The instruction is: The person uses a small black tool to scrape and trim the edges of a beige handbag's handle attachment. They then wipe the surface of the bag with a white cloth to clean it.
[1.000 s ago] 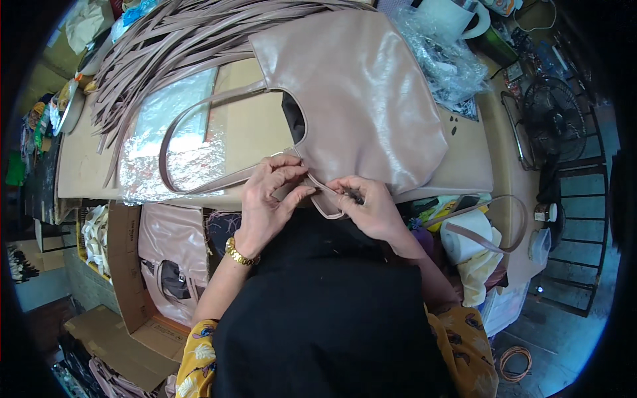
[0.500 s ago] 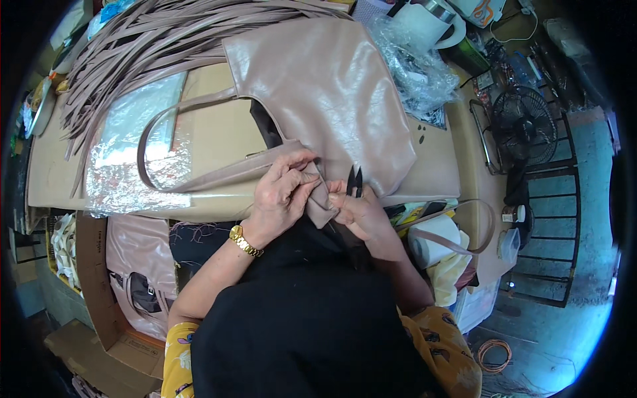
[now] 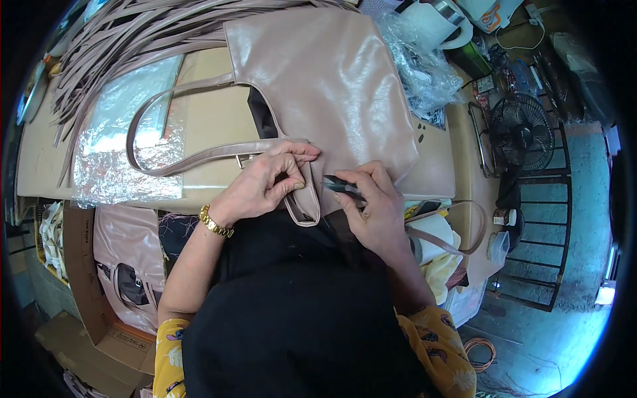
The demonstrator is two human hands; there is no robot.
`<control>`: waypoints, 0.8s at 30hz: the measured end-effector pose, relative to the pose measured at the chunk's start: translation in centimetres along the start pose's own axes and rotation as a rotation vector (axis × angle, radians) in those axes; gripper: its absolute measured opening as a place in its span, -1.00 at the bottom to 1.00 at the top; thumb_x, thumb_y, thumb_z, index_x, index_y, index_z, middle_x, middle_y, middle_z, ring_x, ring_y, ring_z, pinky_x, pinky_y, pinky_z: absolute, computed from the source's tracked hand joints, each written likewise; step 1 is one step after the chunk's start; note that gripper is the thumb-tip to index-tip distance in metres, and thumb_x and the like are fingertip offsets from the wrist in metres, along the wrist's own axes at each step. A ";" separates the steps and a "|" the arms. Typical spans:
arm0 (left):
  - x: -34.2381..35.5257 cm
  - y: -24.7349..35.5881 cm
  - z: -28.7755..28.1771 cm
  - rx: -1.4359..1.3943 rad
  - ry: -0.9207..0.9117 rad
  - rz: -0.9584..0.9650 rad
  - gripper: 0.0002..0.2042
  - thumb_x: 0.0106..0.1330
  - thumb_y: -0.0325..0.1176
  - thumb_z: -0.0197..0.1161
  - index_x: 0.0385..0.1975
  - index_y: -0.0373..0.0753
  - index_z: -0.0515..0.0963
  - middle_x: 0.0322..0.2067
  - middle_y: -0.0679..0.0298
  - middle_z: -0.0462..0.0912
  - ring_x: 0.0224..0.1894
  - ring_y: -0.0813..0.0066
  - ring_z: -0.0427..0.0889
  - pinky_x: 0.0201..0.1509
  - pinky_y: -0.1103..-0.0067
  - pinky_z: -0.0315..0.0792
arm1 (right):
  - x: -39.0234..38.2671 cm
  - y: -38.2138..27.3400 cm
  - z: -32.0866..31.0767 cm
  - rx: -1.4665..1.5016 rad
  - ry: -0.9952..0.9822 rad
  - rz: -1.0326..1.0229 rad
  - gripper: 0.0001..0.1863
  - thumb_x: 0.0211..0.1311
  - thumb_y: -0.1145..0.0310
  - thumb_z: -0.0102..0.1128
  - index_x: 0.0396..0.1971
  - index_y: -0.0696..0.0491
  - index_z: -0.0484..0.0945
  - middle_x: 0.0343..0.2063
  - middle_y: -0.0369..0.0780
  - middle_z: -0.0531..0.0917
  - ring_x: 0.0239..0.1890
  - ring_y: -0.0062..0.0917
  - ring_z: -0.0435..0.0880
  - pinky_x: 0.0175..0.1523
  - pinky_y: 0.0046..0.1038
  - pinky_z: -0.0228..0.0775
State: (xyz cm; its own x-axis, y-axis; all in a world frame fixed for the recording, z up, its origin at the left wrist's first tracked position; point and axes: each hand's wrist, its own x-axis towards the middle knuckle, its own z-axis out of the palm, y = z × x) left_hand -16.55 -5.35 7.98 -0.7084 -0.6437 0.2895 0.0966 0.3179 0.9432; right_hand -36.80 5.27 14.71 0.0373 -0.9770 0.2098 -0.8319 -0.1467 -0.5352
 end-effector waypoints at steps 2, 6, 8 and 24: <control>-0.1 -0.2 0.0 -0.020 0.004 0.001 -0.90 0.22 -0.61 0.21 -0.50 -0.36 0.43 0.16 0.05 0.49 0.08 0.30 0.58 0.07 0.48 0.45 | 0.6 -0.7 -0.1 -0.127 0.014 -0.085 -0.69 0.01 0.50 0.39 -0.17 0.07 0.60 -0.32 -0.22 0.49 -0.30 -0.34 0.57 -0.14 -0.33 0.44; 0.1 0.8 -0.2 -0.017 -0.008 -0.034 -0.90 0.21 -0.60 0.22 -0.51 -0.36 0.44 0.16 0.06 0.49 0.02 0.33 0.59 0.03 0.49 0.47 | 1.3 -1.3 0.3 -0.257 -0.017 -0.132 -0.72 -0.01 0.42 0.41 -0.23 0.02 0.60 -0.33 -0.24 0.49 -0.36 -0.29 0.56 -0.20 -0.28 0.41; 0.0 0.8 -0.1 -0.022 0.008 -0.021 -0.89 0.21 -0.59 0.22 -0.51 -0.36 0.44 0.16 0.07 0.49 0.01 0.34 0.60 0.01 0.50 0.47 | 1.6 -1.6 0.3 -0.287 -0.059 -0.127 -0.73 0.00 0.41 0.40 -0.25 0.03 0.60 -0.34 -0.24 0.49 -0.36 -0.29 0.57 -0.20 -0.27 0.41; -0.4 0.4 -0.5 -0.008 -0.049 0.066 -0.88 0.15 -0.63 0.20 -0.51 -0.32 0.39 0.16 0.07 0.39 0.07 0.27 0.49 0.08 0.47 0.41 | 1.5 -1.1 1.3 -0.287 -0.021 -0.186 -0.75 -0.03 0.48 0.38 -0.31 0.10 0.55 -0.44 -0.19 0.46 -0.41 -0.25 0.58 -0.29 -0.27 0.41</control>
State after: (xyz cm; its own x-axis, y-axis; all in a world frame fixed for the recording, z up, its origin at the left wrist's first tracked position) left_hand -15.88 -5.25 8.33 -0.7335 -0.5867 0.3430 0.1496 0.3530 0.9236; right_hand -35.12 3.71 14.54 0.2117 -0.9410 0.2641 -0.9316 -0.2759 -0.2364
